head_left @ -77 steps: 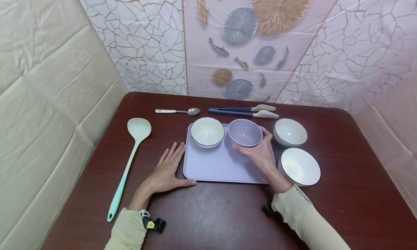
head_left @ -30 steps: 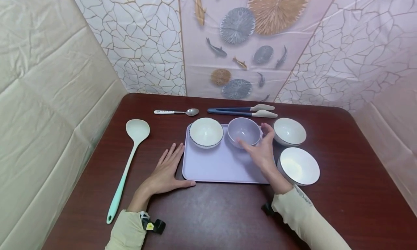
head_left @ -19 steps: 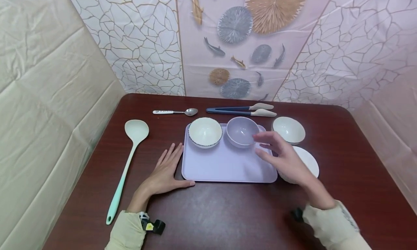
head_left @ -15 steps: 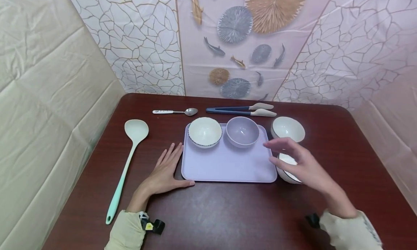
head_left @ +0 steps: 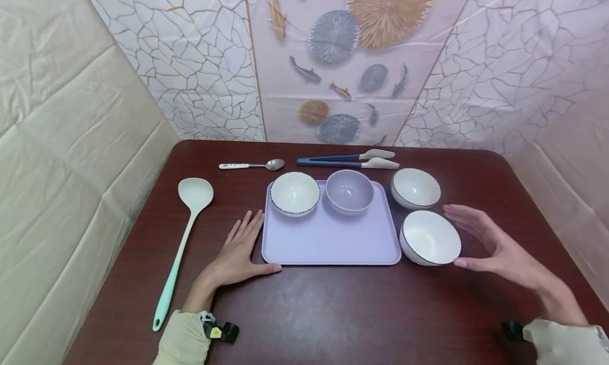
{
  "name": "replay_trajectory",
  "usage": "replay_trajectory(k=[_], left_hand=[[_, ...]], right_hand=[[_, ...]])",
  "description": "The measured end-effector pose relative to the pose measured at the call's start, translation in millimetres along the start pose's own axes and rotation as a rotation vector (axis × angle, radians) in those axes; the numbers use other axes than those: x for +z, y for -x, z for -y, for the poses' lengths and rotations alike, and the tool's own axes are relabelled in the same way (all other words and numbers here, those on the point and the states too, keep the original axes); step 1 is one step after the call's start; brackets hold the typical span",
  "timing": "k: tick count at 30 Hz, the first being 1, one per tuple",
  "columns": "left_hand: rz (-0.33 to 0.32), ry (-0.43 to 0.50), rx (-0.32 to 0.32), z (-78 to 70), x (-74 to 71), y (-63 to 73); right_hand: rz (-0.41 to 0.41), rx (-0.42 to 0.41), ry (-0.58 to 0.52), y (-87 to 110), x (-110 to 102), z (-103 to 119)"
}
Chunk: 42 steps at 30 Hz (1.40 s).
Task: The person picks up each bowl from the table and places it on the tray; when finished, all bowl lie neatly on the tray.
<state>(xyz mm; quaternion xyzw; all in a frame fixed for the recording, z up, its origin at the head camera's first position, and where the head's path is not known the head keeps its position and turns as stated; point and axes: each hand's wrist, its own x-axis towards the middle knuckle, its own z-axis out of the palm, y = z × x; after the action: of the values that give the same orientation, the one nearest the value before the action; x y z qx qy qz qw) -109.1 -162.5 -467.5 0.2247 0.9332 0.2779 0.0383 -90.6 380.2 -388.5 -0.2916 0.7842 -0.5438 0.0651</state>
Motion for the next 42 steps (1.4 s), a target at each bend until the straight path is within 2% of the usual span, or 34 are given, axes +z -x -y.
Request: replay_trajectory(k=[4,8,15,19,29,42], left_hand=[[-0.003,0.007,0.000,1.2,1.6,0.8],[-0.005,0.007,0.002,1.2,3.1,0.9],[-0.010,0.005,0.007,0.8,4.2,1.1],[-0.008,-0.004,0.007,0.9,4.9,0.5],[-0.010,0.011,0.004,-1.6,1.0,2.2],[-0.017,0.001,0.005,-0.7,1.0,1.6]], right_hand=[[0.044,0.003,-0.041,3.7,-6.6,-15.3],[0.073,0.004,-0.030,6.6,-8.4,-30.0],[0.034,0.164,0.179,9.9,-0.2,-40.7],[0.014,0.202,0.195,7.2,5.5,-42.6],[-0.042,0.210,0.208,-0.1,15.4,-47.4],[-0.085,0.185,0.189,-1.4,16.1,-52.8]])
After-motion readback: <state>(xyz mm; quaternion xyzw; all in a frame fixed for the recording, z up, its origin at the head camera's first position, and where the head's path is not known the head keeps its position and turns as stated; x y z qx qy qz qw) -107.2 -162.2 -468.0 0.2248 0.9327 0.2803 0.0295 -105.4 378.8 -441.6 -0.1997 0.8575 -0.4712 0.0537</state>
